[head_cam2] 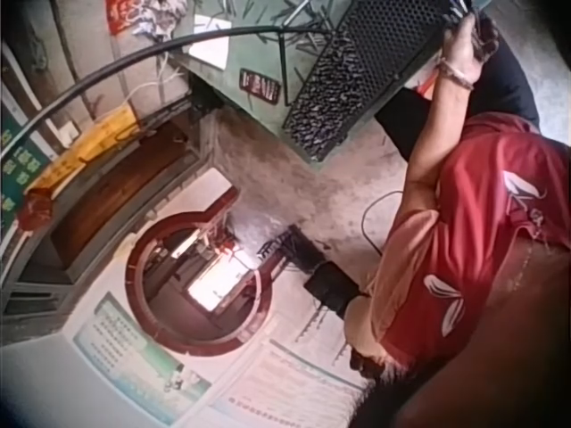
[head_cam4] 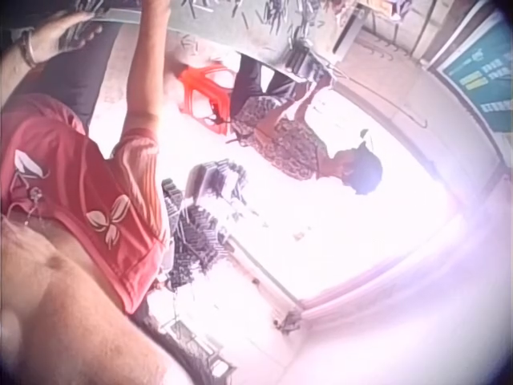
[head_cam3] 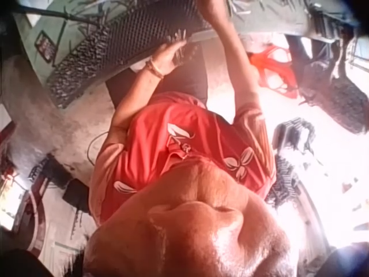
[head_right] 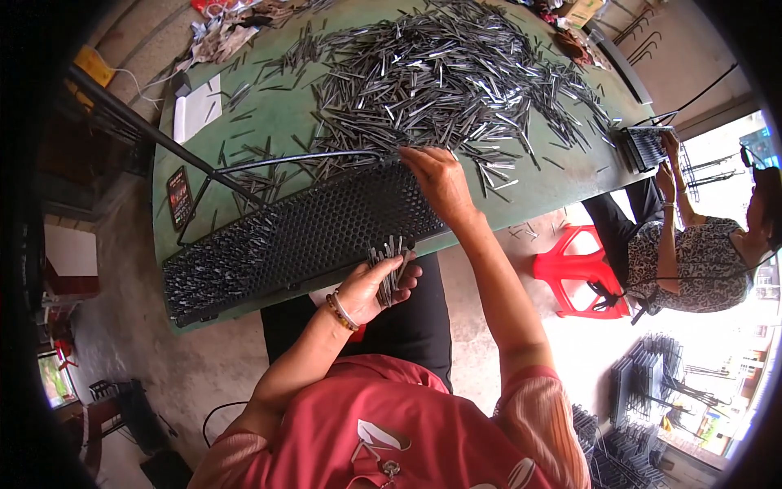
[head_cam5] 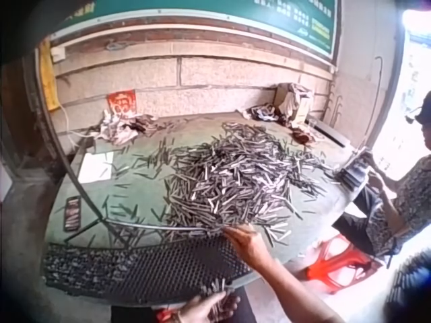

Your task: Picking up small metal pins from a pile and inserting them into a perforated mat for assembly or sorting.

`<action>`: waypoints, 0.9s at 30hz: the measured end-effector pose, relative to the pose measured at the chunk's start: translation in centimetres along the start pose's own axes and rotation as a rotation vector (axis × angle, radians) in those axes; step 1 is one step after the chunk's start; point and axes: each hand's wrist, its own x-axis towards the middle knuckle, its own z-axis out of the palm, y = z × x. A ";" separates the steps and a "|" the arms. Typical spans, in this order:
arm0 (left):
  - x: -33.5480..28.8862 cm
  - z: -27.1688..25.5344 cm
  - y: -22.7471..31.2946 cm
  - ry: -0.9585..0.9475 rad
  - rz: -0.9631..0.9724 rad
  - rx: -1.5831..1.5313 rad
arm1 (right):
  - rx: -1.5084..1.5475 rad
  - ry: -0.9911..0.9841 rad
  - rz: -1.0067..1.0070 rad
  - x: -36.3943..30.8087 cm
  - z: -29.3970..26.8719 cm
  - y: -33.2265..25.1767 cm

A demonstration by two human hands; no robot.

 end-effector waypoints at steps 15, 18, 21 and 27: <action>-0.3 0.9 0.3 0.021 0.074 0.026 | -0.331 -0.231 -0.142 -1.0 -1.4 -1.1; -0.6 1.6 0.6 0.074 0.097 0.012 | -0.036 -0.022 0.091 -1.5 -2.2 -2.0; -0.2 1.8 0.6 0.049 0.237 0.020 | 0.312 -0.230 0.366 -2.4 -4.1 -4.6; 0.4 2.0 0.4 0.026 0.268 0.101 | 0.592 -0.404 0.598 -4.6 -3.9 -5.5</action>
